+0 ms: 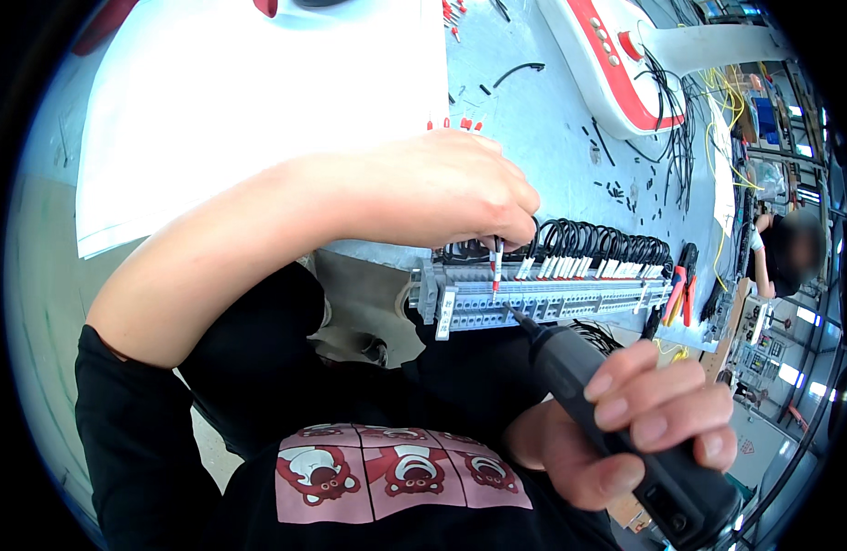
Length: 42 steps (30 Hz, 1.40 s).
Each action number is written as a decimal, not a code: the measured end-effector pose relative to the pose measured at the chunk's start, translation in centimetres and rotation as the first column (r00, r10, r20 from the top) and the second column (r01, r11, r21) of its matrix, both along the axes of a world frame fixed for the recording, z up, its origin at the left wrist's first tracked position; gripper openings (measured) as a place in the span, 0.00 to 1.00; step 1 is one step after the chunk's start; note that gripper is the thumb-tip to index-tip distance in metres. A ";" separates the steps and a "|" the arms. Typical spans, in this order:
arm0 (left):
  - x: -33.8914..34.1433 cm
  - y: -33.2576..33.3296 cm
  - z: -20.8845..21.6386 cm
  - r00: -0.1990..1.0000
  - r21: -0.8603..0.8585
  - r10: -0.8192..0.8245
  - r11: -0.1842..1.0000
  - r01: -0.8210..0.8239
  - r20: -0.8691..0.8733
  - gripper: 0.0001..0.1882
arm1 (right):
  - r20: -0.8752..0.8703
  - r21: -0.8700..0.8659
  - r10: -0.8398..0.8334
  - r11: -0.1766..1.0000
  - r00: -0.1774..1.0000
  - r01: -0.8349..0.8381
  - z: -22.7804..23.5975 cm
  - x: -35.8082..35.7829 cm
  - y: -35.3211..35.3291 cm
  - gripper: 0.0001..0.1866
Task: The person uses a screwdriver to tighten screws on a DIN rail terminal block, securing multiple black wires with red ferrules. The person works sequentially along the block, inserting wires and tightening each connection.
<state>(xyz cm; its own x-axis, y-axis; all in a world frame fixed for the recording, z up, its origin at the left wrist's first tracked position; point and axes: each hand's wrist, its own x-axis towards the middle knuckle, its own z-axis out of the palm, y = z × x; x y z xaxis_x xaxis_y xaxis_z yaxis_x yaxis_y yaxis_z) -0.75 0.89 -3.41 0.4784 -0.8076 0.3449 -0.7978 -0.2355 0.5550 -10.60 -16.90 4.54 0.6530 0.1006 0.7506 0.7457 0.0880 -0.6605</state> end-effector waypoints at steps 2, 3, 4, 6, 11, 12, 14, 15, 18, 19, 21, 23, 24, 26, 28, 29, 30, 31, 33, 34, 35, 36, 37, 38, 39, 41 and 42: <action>0.3 0.0 -0.3 1.000 -0.032 -0.001 0.999 0.000 -0.016 0.02 | -0.001 0.068 0.008 0.998 1.000 -0.008 0.4 -0.3 -0.1 0.31; 0.3 0.1 -0.3 0.999 -0.037 0.006 0.999 -0.007 -0.031 0.02 | 0.003 0.034 0.024 0.999 1.000 -0.025 0.5 -0.2 -0.3 0.30; 0.3 0.2 -0.2 0.999 -0.042 0.012 0.999 -0.014 -0.047 0.02 | 0.006 0.000 0.040 0.999 0.999 -0.040 0.7 -0.1 -0.5 0.28; 0.3 0.0 -0.5 0.997 -0.060 0.015 0.998 -0.019 -0.072 0.02 | -0.014 -0.059 0.075 0.995 0.997 -0.076 0.8 0.0 -1.0 0.27; 0.2 -0.4 -0.5 0.995 -0.095 0.019 0.995 -0.028 -0.093 0.03 | -0.045 0.020 0.056 0.998 0.997 -0.055 1.2 0.6 -1.0 0.26; 0.2 -0.4 -0.5 0.995 -0.091 0.021 0.995 -0.030 -0.099 0.04 | -0.047 0.068 0.013 0.998 0.999 -0.010 1.3 0.6 -1.0 0.25; 0.2 -0.4 -0.5 0.993 -0.083 0.021 0.996 -0.030 -0.114 0.04 | 0.033 0.202 -0.119 0.973 0.992 0.110 1.5 0.1 -0.8 0.23; 0.2 -0.4 -0.6 0.994 -0.083 0.022 0.996 -0.031 -0.107 0.04 | 0.105 0.182 -0.069 0.982 0.992 0.049 1.7 0.2 -1.2 0.24; 0.1 -0.3 -0.7 0.996 -0.077 0.027 0.996 -0.033 -0.086 0.05 | 0.058 0.151 -0.027 0.988 0.998 0.018 1.4 0.2 -1.8 0.23; 0.1 -0.3 -0.7 0.996 -0.073 0.029 0.997 -0.036 -0.084 0.04 | 0.021 0.117 -0.063 0.991 0.998 0.060 1.4 0.1 -1.9 0.22; 0.0 -0.3 -0.5 0.997 -0.078 0.035 0.996 -0.041 -0.075 0.04 | 0.005 0.067 -0.090 0.994 0.996 0.090 1.1 -0.1 -2.2 0.22; 0.0 -0.3 -0.4 0.997 -0.093 0.037 0.995 -0.043 -0.062 0.03 | -0.001 0.042 -0.084 0.996 0.996 0.084 0.9 0.1 -2.3 0.22; -0.1 -0.3 -0.2 0.997 -0.082 0.043 0.996 -0.048 -0.063 0.03 | -0.003 0.023 -0.076 0.997 0.997 0.076 0.9 0.2 -2.3 0.23; -0.2 -0.2 0.1 0.996 -0.062 0.054 0.996 -0.058 -0.065 0.03 | -0.004 -0.013 -0.064 0.998 0.998 0.064 0.7 0.4 -2.3 0.23; -0.2 -0.3 0.0 0.996 -0.059 0.055 0.997 -0.059 -0.067 0.03 | 0.011 -0.028 -0.055 0.998 0.998 0.056 0.4 0.5 -2.4 0.24; -0.2 -0.3 -0.2 0.996 -0.057 0.055 0.997 -0.059 -0.071 0.03 | 0.018 -0.034 -0.050 0.998 0.999 0.050 0.3 0.6 -2.5 0.24; -0.3 -0.3 -0.2 0.996 -0.048 0.058 0.997 -0.061 -0.072 0.04 | 0.020 -0.051 -0.051 0.997 0.998 0.052 0.3 0.6 -2.4 0.25; -0.3 -0.2 -0.2 0.995 -0.039 0.060 0.997 -0.063 -0.074 0.04 | 0.019 -0.065 -0.052 0.996 0.998 0.053 0.4 0.6 -2.3 0.25; -0.4 -0.2 -0.1 0.995 -0.032 0.063 0.997 -0.065 -0.082 0.04 | 0.011 -0.092 -0.055 0.994 0.998 0.055 0.6 0.5 -2.2 0.25; -0.4 -0.2 -0.1 0.994 -0.032 0.064 0.997 -0.067 -0.087 0.04 | 0.006 -0.097 -0.056 0.994 0.998 0.056 0.6 0.5 -2.1 0.26; -0.5 -0.2 -0.1 0.994 -0.033 0.065 0.997 -0.068 -0.092 0.04 | 0.001 -0.102 -0.058 0.993 0.998 0.058 0.6 0.5 -2.1 0.26; -0.5 -0.2 -0.2 0.995 -0.037 0.062 0.997 -0.065 -0.083 0.04 | -0.004 -0.101 -0.060 0.993 0.998 0.060 0.5 0.5 -2.1 0.27; -0.4 -0.2 -0.4 0.996 -0.040 0.058 0.997 -0.061 -0.074 0.04 | -0.002 -0.100 -0.055 0.994 0.998 0.054 0.4 0.6 -2.1 0.28; -0.2 -0.6 -0.4 0.997 -0.057 0.045 0.997 -0.048 -0.058 0.04 | 0.006 -0.107 -0.053 0.993 0.999 0.054 0.4 0.7 -2.2 0.29; -0.2 -0.7 -0.2 0.996 -0.048 0.051 0.997 -0.054 -0.066 0.04 | 0.019 -0.114 -0.044 0.992 0.999 0.046 0.3 1.1 -2.2 0.29; -0.5 -0.2 0.1 0.994 -0.024 0.069 0.997 -0.071 -0.081 0.04 | 0.016 -0.127 -0.026 0.991 1.000 0.028 0.3 1.2 -2.5 0.31; -0.5 -0.2 0.1 0.994 -0.027 0.070 0.997 -0.073 -0.083 0.04 | 0.017 -0.134 -0.016 0.991 1.000 0.018 0.3 1.3 -2.7 0.32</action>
